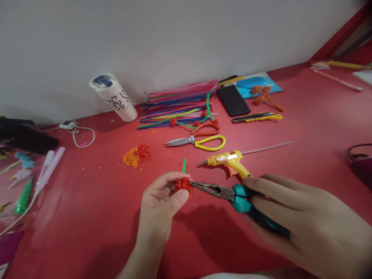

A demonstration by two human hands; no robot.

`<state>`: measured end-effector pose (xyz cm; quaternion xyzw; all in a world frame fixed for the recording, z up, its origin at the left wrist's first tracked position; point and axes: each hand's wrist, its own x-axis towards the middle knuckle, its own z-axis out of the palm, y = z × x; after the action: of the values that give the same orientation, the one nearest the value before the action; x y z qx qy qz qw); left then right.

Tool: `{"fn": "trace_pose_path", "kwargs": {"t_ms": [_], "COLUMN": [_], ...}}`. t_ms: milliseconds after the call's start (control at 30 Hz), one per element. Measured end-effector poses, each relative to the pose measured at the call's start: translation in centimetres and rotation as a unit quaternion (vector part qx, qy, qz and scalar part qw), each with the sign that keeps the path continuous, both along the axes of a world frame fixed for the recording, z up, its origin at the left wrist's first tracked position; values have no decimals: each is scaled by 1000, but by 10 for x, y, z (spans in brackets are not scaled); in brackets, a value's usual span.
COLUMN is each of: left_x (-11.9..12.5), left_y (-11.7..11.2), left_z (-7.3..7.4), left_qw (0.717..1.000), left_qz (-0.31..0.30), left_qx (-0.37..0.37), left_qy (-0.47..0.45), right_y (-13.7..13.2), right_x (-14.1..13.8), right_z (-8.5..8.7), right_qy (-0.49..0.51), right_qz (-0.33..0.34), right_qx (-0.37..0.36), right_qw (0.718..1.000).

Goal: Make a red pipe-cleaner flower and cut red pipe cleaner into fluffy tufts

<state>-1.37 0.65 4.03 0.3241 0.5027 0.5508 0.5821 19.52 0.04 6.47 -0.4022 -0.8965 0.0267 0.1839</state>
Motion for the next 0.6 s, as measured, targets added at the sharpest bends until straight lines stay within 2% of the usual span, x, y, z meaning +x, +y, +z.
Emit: {"fn": "trace_pose_path", "kwargs": {"t_ms": [67, 167, 267, 400, 600], "left_x": [0, 1, 4, 5, 0], "left_y": [0, -1, -1, -1, 1], "left_z": [0, 2, 4, 3, -2], "left_qw": [1000, 1000, 1000, 999, 1000], "left_qz": [1, 11, 20, 30, 8], "left_qx": [-4, -12, -15, -15, 12], "left_qy": [4, -1, -6, 6, 1], "right_y": [0, -3, -7, -12, -8], "right_x": [0, 1, 3, 1, -6], "right_z": [-1, -2, -4, -7, 8], "right_qy": [-44, -120, -156, -148, -117], "right_qz": [26, 54, 46, 41, 15], "right_qx": [60, 106, 119, 133, 101], "right_qw": [997, 986, 980, 979, 988]}}
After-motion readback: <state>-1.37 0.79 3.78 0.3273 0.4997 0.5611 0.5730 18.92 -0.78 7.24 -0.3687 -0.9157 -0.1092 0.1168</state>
